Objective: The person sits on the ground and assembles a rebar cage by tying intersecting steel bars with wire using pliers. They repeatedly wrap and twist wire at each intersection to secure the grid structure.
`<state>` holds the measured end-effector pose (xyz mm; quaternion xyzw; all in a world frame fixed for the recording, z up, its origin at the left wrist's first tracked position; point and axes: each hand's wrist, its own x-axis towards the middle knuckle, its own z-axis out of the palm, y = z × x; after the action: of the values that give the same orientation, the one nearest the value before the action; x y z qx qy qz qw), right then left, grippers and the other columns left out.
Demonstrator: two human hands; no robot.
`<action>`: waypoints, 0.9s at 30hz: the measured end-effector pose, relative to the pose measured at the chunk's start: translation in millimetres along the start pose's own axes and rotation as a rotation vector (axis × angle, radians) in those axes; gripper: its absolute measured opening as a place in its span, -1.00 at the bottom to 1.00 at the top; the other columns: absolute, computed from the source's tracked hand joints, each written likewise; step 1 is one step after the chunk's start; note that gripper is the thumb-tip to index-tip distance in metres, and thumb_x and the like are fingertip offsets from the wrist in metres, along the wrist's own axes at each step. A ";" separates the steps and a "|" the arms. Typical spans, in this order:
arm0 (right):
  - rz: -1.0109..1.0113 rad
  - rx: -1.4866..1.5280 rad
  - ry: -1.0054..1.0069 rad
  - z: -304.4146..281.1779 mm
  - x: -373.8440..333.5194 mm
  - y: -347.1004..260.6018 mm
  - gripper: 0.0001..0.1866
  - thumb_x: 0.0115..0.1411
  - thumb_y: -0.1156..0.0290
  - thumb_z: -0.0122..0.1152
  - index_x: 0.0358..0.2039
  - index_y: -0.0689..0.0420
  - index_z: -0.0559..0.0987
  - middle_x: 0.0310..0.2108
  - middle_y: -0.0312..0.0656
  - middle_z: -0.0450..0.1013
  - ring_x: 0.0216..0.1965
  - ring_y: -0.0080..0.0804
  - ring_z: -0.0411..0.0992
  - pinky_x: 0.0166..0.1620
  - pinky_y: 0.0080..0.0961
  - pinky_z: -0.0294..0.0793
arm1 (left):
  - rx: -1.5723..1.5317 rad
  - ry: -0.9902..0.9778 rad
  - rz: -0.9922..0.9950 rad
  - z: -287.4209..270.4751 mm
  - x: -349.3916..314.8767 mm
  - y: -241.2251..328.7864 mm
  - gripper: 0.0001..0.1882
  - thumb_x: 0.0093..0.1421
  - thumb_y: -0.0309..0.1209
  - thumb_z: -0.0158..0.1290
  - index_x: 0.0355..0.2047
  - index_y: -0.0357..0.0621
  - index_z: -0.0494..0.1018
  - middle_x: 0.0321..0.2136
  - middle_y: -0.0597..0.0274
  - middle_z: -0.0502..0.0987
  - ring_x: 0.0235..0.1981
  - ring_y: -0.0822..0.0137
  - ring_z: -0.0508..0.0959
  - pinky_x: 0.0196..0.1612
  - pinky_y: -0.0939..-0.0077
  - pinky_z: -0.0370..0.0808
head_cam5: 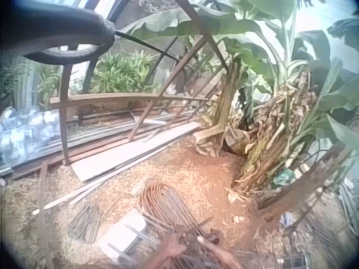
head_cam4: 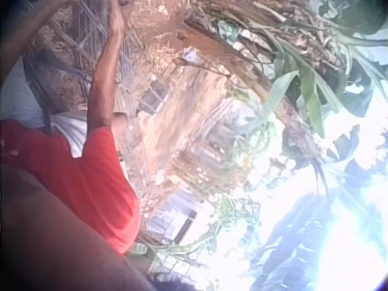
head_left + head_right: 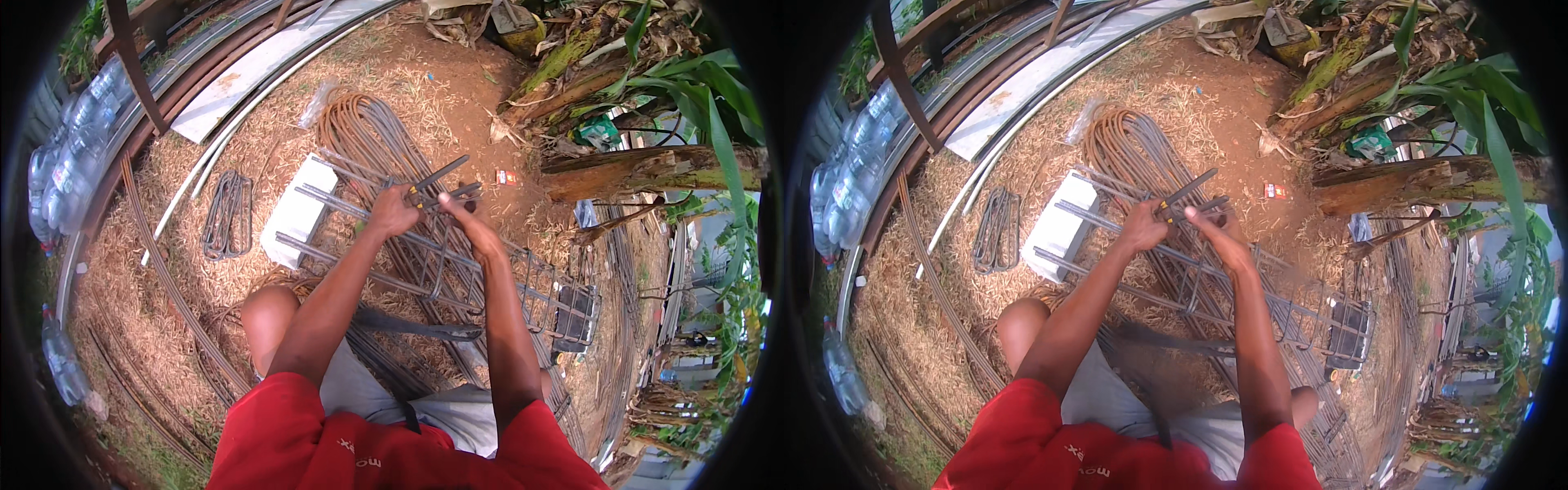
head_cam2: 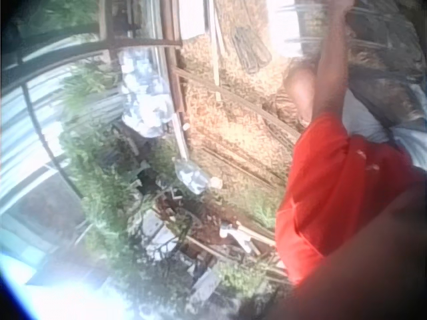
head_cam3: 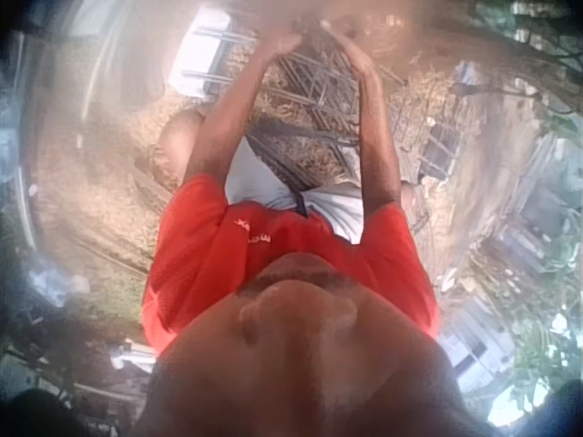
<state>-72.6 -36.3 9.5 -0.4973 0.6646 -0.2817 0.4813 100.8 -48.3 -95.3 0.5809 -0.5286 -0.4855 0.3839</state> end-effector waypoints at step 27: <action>-0.410 0.799 -0.416 -8.7 50.5 -6.0 -0.43 0.43 -0.15 0.23 -0.12 0.20 0.69 -0.14 0.05 0.66 -0.06 0.00 0.59 0.27 0.07 0.47 | 0.082 0.129 0.203 20.6 -2.3 33.7 -0.70 0.09 -0.22 0.36 -0.33 -0.21 0.73 -0.46 -0.11 0.72 -0.44 -0.04 0.75 -0.20 0.07 0.72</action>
<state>-80.4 -86.4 -0.2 -0.4399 0.2828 -0.4981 0.6917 72.8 -49.6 -67.4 0.5695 -0.5785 -0.3836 0.4402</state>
